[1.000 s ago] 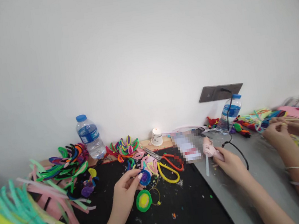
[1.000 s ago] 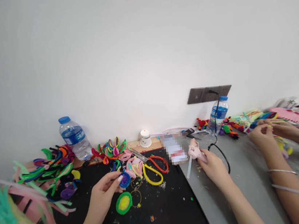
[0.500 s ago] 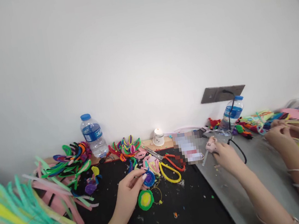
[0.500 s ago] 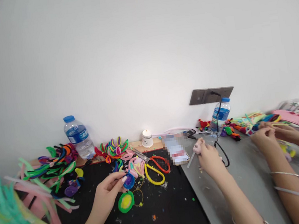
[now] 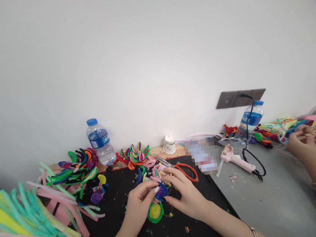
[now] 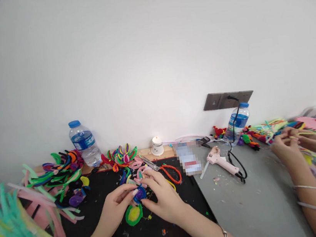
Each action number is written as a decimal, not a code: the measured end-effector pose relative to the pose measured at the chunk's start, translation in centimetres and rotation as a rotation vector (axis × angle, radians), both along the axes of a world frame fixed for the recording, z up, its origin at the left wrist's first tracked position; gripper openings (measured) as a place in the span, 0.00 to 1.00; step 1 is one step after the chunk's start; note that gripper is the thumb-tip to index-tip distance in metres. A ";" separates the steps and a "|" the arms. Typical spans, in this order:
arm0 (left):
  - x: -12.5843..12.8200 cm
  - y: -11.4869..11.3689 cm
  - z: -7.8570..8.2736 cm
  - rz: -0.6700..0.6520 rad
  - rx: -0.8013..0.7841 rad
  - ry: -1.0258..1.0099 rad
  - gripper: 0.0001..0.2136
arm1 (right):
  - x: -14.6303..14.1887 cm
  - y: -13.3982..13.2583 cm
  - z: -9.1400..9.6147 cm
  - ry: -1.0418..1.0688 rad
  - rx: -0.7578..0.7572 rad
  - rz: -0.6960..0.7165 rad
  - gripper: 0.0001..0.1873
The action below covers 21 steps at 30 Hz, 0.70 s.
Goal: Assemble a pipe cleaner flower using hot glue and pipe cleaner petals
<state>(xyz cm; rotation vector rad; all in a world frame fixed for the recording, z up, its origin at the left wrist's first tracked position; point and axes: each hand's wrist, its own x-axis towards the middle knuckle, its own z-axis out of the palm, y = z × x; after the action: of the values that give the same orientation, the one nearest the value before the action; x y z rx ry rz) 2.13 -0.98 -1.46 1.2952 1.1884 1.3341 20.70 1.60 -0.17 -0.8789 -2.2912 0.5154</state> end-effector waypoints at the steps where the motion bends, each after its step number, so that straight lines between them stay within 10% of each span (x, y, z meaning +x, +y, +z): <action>1: 0.0 0.0 0.0 0.000 -0.004 0.006 0.05 | 0.1 0.0 -0.2 0.009 0.005 -0.009 0.26; 21: 0.1 0.1 -0.6 -0.027 -0.052 -0.035 0.07 | -0.1 -0.4 -1.2 0.090 0.037 -0.077 0.18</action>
<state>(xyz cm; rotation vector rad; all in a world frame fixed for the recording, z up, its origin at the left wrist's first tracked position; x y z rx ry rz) 2.26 -0.88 -2.10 1.2417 1.1698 1.2929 20.56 1.18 -1.38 -0.9036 -2.1696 0.4685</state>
